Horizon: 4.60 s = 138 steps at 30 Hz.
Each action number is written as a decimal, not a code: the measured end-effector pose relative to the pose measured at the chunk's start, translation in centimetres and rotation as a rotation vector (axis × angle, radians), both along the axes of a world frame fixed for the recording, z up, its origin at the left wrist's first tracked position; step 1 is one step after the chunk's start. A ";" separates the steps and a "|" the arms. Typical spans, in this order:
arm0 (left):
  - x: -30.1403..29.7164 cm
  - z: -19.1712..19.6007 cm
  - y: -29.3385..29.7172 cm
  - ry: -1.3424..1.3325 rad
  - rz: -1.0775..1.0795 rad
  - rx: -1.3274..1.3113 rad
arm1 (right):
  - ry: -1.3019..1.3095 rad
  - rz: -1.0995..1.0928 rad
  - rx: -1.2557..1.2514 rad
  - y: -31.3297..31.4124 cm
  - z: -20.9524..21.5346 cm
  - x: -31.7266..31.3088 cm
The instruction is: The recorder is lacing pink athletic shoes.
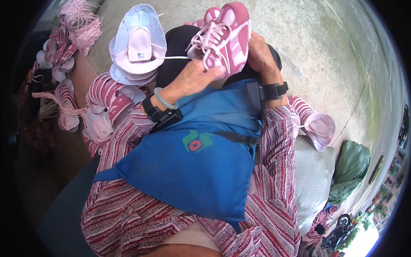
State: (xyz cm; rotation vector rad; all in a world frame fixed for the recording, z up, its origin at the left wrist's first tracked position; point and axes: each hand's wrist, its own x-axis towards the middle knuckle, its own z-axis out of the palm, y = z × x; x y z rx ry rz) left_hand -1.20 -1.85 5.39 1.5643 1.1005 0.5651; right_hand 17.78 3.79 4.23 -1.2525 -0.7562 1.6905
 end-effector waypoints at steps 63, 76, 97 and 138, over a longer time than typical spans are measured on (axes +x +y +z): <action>6.0 0.9 12.5 0.606 -0.179 0.181 | -0.631 0.472 0.254 -7.0 3.0 -0.6; -0.1 2.6 6.0 0.420 -0.548 0.667 | -0.934 0.209 0.435 -8.0 -0.2 -1.3; 1.2 -0.8 1.8 0.382 -0.467 0.737 | -1.033 0.190 0.565 -7.7 -1.8 -0.4; -11.6 2.5 1.5 0.413 0.120 0.477 | -0.975 -0.163 -0.248 -26.7 -1.1 17.9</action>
